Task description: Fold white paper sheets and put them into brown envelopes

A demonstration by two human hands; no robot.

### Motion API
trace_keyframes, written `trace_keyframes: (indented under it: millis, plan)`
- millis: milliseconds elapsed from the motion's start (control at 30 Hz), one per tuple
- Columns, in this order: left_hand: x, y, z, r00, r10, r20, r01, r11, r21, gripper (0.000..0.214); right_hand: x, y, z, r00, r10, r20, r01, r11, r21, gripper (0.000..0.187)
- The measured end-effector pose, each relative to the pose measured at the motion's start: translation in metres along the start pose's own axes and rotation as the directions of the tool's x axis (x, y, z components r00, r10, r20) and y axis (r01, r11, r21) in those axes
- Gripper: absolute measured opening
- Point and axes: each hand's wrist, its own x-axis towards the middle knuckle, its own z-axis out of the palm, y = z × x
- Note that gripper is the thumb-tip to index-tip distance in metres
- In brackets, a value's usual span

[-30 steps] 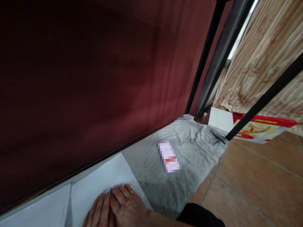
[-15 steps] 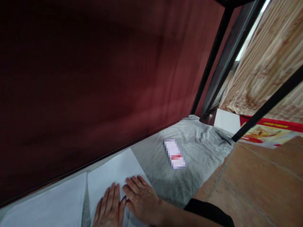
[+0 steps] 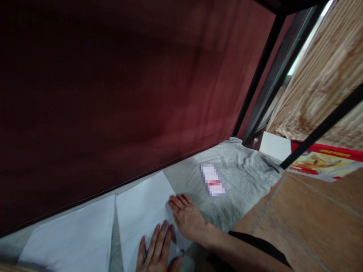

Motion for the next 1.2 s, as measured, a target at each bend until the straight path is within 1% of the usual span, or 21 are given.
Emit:
trace_keyframes:
  millis: [100, 167, 200, 233, 267, 333, 400, 433, 500, 567, 667, 833, 900, 967, 1000, 1067, 1133, 1200]
  plan:
    - [0.005, -0.015, -0.01, 0.987, 0.133, -0.088, -0.133, 0.991, 0.013, 0.051, 0.002, 0.002, -0.003, 1.0, 0.023, -0.002, -0.023, 0.999, 0.024, 0.045]
    - [0.009, -0.018, -0.02, 0.971, 0.227, -0.077, -0.23, 0.973, -0.035, 0.052, 0.003, 0.003, -0.004, 0.999, 0.034, 0.002, -0.034, 0.999, 0.028, 0.043]
    - [0.01, -0.016, -0.027, 0.965, 0.261, -0.034, -0.263, 0.962, -0.074, 0.053, 0.003, 0.003, -0.005, 0.999, 0.036, 0.004, -0.036, 0.999, 0.025, 0.043]
    - [0.011, -0.013, -0.034, 0.967, 0.256, 0.012, -0.254, 0.961, -0.106, 0.053, 0.002, 0.003, -0.006, 0.999, 0.043, 0.002, -0.043, 0.999, 0.019, 0.042]
    - [0.012, -0.009, -0.042, 0.973, 0.223, 0.057, -0.214, 0.968, -0.128, 0.051, 0.002, 0.003, -0.007, 0.999, 0.051, 0.0, -0.051, 0.999, 0.011, 0.042]
    - [0.014, -0.001, -0.057, 0.972, 0.158, 0.174, -0.126, 0.975, -0.184, 0.05, 0.0, 0.004, -0.008, 0.998, 0.066, -0.005, -0.066, 0.998, -0.016, 0.042]
    - [0.015, 0.004, -0.069, 0.961, 0.099, 0.259, -0.036, 0.97, -0.239, 0.049, -0.001, 0.006, -0.009, 0.997, 0.072, -0.019, -0.073, 0.996, -0.048, 0.041]
    - [0.014, 0.005, -0.073, 0.949, 0.09, 0.303, -0.009, 0.966, -0.259, 0.049, -0.001, 0.007, -0.009, 0.996, 0.082, -0.031, -0.084, 0.994, -0.065, 0.04]
    - [0.012, 0.003, -0.078, 0.931, 0.079, 0.357, 0.022, 0.963, -0.269, 0.046, -0.002, 0.009, -0.008, 0.994, 0.091, -0.053, -0.095, 0.992, -0.088, 0.039]
    - [0.009, 0.0, -0.079, 0.91, 0.082, 0.407, 0.029, 0.965, -0.261, 0.04, -0.003, 0.012, -0.007, 0.995, 0.076, -0.065, -0.083, 0.992, -0.097, 0.037]
    - [0.006, -0.006, -0.082, 0.885, 0.068, 0.46, 0.046, 0.972, -0.231, 0.032, -0.003, 0.014, -0.006, 0.995, 0.061, -0.081, -0.066, 0.995, -0.071, 0.034]
    - [0.005, -0.013, -0.092, 0.89, 0.017, 0.456, 0.088, 0.974, -0.209, 0.029, 0.0, 0.017, -0.003, 0.99, 0.046, -0.136, -0.047, 0.999, 0.0, 0.033]
    - [0.004, -0.012, -0.097, 0.905, -0.021, 0.425, 0.133, 0.963, -0.234, 0.027, 0.002, 0.016, -0.002, 0.988, 0.017, -0.153, -0.017, 1.0, 0.003, 0.035]
    - [0.004, -0.011, -0.1, 0.924, -0.046, 0.379, 0.167, 0.941, -0.293, 0.023, 0.003, 0.012, 0.001, 0.986, -0.029, -0.164, 0.03, 1.0, 0.005, 0.037]
    - [0.004, -0.011, -0.1, 0.933, -0.058, 0.355, 0.179, 0.931, -0.318, 0.026, 0.004, 0.009, 0.003, 0.985, -0.059, -0.164, 0.061, 0.998, 0.009, 0.039]
    - [0.008, -0.012, -0.096, 0.946, -0.092, 0.31, 0.195, 0.927, -0.32, 0.035, 0.003, 0.003, 0.008, 0.982, -0.123, -0.144, 0.127, 0.992, 0.016, 0.042]
    - [0.014, -0.014, -0.087, 0.955, -0.139, 0.263, 0.205, 0.949, -0.24, 0.042, 0.002, -0.003, 0.014, 0.979, -0.172, -0.107, 0.174, 0.985, 0.003, 0.045]
    - [0.018, -0.017, -0.073, 0.957, -0.137, 0.255, 0.181, 0.971, -0.158, 0.047, 0.0, -0.009, 0.022, 0.978, -0.196, -0.071, 0.194, 0.98, -0.036, 0.047]
